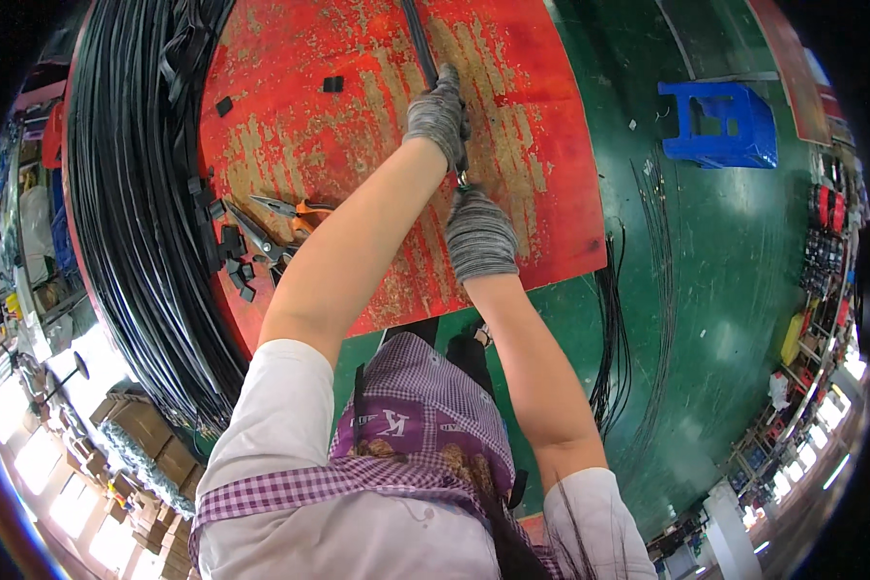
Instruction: The person uses wire cutters to strip the outer insulation from black cables and cut them to length on a red workbench. They handle the cables by hand, stripping the ends and placing the finished pieces into a pile on the floor.
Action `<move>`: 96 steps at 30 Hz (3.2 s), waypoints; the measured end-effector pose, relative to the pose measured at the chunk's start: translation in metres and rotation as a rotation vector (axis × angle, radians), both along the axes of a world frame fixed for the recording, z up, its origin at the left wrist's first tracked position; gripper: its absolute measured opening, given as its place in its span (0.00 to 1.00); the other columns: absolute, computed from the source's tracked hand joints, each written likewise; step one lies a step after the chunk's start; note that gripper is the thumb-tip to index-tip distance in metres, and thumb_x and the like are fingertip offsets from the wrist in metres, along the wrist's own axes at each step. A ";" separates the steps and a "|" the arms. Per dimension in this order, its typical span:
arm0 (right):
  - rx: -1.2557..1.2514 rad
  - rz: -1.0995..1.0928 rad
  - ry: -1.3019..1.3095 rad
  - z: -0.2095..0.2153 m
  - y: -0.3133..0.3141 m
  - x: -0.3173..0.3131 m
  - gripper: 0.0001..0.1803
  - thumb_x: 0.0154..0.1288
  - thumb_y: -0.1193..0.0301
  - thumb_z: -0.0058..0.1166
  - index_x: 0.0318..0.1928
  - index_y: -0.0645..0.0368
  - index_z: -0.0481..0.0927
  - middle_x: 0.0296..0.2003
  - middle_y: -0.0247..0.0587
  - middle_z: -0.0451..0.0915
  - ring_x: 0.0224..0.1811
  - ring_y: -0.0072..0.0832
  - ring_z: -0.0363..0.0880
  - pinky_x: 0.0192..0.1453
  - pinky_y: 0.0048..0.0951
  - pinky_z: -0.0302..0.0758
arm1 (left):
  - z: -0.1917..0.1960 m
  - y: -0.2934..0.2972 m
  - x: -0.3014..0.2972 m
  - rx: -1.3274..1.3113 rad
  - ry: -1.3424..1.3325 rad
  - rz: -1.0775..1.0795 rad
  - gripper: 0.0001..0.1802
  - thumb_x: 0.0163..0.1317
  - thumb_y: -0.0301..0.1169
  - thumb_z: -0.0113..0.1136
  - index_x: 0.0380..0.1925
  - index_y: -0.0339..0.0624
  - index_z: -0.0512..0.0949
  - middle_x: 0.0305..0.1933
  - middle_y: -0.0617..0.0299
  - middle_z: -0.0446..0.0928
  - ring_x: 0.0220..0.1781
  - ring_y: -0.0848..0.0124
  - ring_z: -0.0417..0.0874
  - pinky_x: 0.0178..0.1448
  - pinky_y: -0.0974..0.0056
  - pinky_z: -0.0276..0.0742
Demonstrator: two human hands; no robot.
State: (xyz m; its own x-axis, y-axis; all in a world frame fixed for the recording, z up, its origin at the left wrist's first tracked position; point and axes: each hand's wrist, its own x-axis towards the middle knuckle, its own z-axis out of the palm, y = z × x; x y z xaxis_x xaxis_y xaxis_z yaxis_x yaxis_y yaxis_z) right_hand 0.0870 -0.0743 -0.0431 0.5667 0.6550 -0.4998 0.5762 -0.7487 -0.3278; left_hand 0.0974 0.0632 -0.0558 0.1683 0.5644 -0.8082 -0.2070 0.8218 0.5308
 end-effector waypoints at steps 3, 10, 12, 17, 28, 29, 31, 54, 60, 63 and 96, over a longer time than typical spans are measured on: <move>0.226 0.169 0.044 0.019 0.006 0.009 0.12 0.62 0.62 0.38 0.31 0.55 0.71 0.18 0.39 0.70 0.19 0.33 0.68 0.22 0.33 0.65 | 0.007 0.005 -0.002 -0.019 -0.056 -0.045 0.19 0.53 0.47 0.55 0.17 0.49 0.62 0.11 0.71 0.58 0.09 0.78 0.56 0.12 0.74 0.53; 0.302 -0.602 1.647 0.018 0.007 0.035 0.14 0.60 0.55 0.42 0.27 0.50 0.69 0.10 0.23 0.59 0.08 0.16 0.55 0.11 0.20 0.56 | 0.009 0.006 -0.030 -0.183 -0.859 -0.116 0.19 0.54 0.48 0.52 0.13 0.52 0.62 0.10 0.75 0.56 0.10 0.84 0.54 0.12 0.80 0.52; 0.592 0.034 0.192 -0.010 0.021 0.006 0.16 0.61 0.54 0.40 0.28 0.53 0.69 0.09 0.24 0.58 0.09 0.17 0.56 0.12 0.22 0.59 | 0.007 0.000 -0.030 0.048 -0.317 -0.300 0.16 0.56 0.47 0.50 0.18 0.51 0.66 0.13 0.71 0.62 0.13 0.79 0.62 0.19 0.75 0.63; 0.490 0.275 0.207 -0.023 0.007 0.010 0.14 0.61 0.61 0.40 0.32 0.59 0.71 0.16 0.40 0.70 0.17 0.33 0.69 0.23 0.32 0.68 | 0.010 -0.005 -0.046 -0.037 -0.227 -0.371 0.14 0.56 0.41 0.52 0.26 0.42 0.70 0.21 0.61 0.71 0.24 0.68 0.73 0.33 0.62 0.73; 0.400 -0.184 0.576 0.027 0.016 -0.018 0.15 0.63 0.57 0.39 0.29 0.55 0.69 0.10 0.27 0.61 0.12 0.21 0.60 0.16 0.24 0.62 | 0.015 0.040 -0.042 -0.198 -0.669 -0.135 0.22 0.54 0.53 0.48 0.17 0.48 0.63 0.10 0.74 0.56 0.09 0.81 0.53 0.11 0.75 0.52; 0.384 -0.379 1.045 0.029 0.013 -0.012 0.14 0.63 0.58 0.39 0.28 0.54 0.69 0.10 0.26 0.61 0.11 0.19 0.59 0.15 0.22 0.61 | 0.012 0.038 -0.049 -0.296 -0.900 -0.135 0.22 0.54 0.53 0.48 0.16 0.48 0.62 0.10 0.74 0.56 0.09 0.82 0.52 0.11 0.75 0.51; 0.451 -0.215 0.717 0.026 0.013 -0.005 0.14 0.63 0.58 0.39 0.30 0.55 0.69 0.11 0.27 0.62 0.12 0.20 0.60 0.16 0.23 0.62 | 0.005 0.024 -0.054 -0.405 -1.117 -0.123 0.21 0.54 0.52 0.49 0.15 0.49 0.62 0.10 0.74 0.56 0.08 0.83 0.49 0.09 0.78 0.49; 0.279 0.491 0.013 0.017 -0.063 -0.010 0.12 0.55 0.72 0.42 0.39 0.65 0.67 0.33 0.49 0.72 0.31 0.37 0.73 0.29 0.35 0.70 | 0.029 -0.054 -0.071 -0.029 -0.329 -0.340 0.17 0.58 0.46 0.48 0.26 0.44 0.70 0.21 0.66 0.68 0.19 0.75 0.67 0.21 0.69 0.64; 0.648 0.372 -0.096 -0.003 -0.092 -0.035 0.11 0.54 0.76 0.39 0.40 0.64 0.67 0.30 0.54 0.72 0.31 0.45 0.73 0.32 0.40 0.69 | 0.009 -0.014 -0.056 -0.057 -0.501 -0.194 0.20 0.59 0.49 0.43 0.32 0.41 0.67 0.16 0.68 0.61 0.13 0.77 0.56 0.16 0.72 0.58; 0.396 0.503 -0.139 -0.002 -0.095 -0.029 0.19 0.52 0.75 0.41 0.46 0.70 0.62 0.35 0.56 0.70 0.34 0.47 0.71 0.36 0.41 0.70 | 0.014 -0.030 -0.061 0.040 -0.309 -0.116 0.18 0.59 0.47 0.46 0.30 0.41 0.66 0.14 0.69 0.62 0.11 0.76 0.59 0.15 0.71 0.57; 0.463 0.685 0.265 0.059 0.018 -0.050 0.23 0.51 0.65 0.50 0.48 0.60 0.66 0.41 0.50 0.70 0.43 0.40 0.72 0.46 0.37 0.69 | -0.031 -0.107 -0.087 -0.263 -0.763 0.209 0.22 0.53 0.21 0.52 0.49 0.44 0.63 0.43 0.54 0.72 0.40 0.62 0.76 0.40 0.58 0.75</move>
State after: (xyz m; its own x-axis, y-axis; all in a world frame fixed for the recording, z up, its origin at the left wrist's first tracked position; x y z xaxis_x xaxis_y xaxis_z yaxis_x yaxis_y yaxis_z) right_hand 0.0372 -0.0560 0.0155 -0.1247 0.9795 -0.1581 0.7126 -0.0224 -0.7012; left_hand 0.0105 -0.0436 -0.0871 0.6360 0.4535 -0.6243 -0.5941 0.8041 -0.0211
